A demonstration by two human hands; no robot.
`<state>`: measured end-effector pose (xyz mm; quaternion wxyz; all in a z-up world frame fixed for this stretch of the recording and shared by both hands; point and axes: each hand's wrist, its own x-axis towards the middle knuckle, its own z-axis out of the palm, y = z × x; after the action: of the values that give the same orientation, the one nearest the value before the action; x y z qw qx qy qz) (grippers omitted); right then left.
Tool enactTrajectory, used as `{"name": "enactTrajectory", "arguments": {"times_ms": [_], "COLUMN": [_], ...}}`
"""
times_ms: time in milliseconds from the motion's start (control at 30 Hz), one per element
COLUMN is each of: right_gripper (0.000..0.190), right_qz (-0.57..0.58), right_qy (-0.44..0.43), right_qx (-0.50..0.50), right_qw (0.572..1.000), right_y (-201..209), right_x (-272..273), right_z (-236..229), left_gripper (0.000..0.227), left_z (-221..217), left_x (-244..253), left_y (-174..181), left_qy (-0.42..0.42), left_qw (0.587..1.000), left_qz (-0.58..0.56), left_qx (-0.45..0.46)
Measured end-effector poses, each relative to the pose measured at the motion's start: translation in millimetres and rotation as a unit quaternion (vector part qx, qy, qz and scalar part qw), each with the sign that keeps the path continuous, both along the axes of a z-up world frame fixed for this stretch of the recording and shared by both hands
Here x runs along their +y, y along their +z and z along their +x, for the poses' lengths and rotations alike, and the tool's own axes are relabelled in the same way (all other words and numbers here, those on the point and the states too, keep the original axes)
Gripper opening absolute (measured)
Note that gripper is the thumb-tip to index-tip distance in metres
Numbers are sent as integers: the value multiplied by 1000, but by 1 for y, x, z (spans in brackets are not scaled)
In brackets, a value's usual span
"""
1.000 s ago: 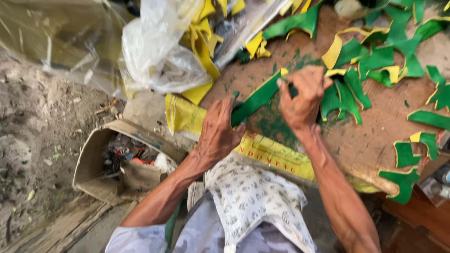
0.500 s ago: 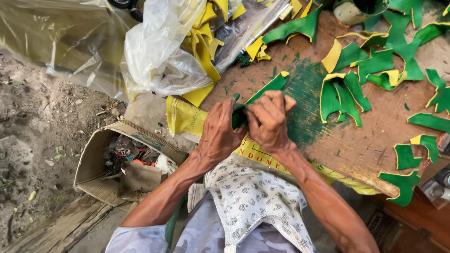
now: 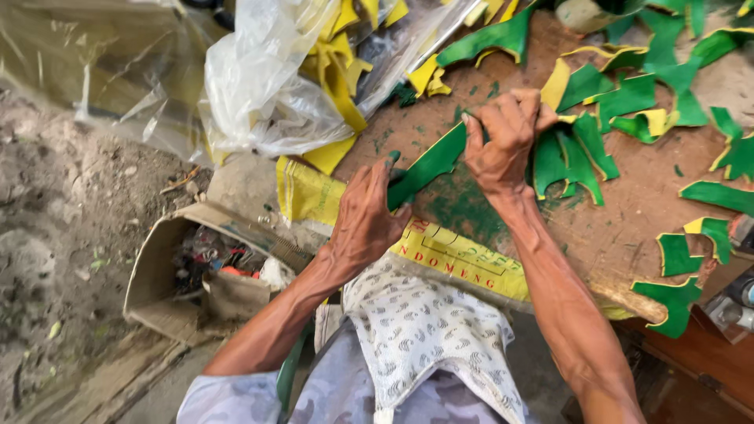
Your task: The person paints the edges of yellow foam pieces green using a small brush. They repeatedly pick up pieces, apply paint along the edges, and place them on a wooden board. The person handles the pieces one at a time and occasionally repositions them on the board.
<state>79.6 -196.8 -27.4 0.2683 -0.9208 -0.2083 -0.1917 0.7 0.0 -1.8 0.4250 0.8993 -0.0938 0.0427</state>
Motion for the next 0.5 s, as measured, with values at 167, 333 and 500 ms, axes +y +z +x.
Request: {"name": "enactTrajectory", "arguments": {"times_ms": [167, 333, 500], "right_gripper": [11, 16, 7], "right_qz": [41, 56, 18], "right_qy": [61, -39, 25], "right_qx": [-18, 55, -17], "right_qw": [997, 996, 999], "right_y": [9, 7, -5], "right_x": [4, -9, -15], "right_z": [-7, -8, -6], "left_gripper": [71, 68, 68], "left_z": [3, -1, 4], "left_x": [-1, -1, -1], "left_y": [-1, 0, -2], "left_qy": [10, 5, 7], "left_qw": [1000, 1000, 1000], "left_qz": [-19, -5, -6], "left_qx": [-3, 20, 4]}}
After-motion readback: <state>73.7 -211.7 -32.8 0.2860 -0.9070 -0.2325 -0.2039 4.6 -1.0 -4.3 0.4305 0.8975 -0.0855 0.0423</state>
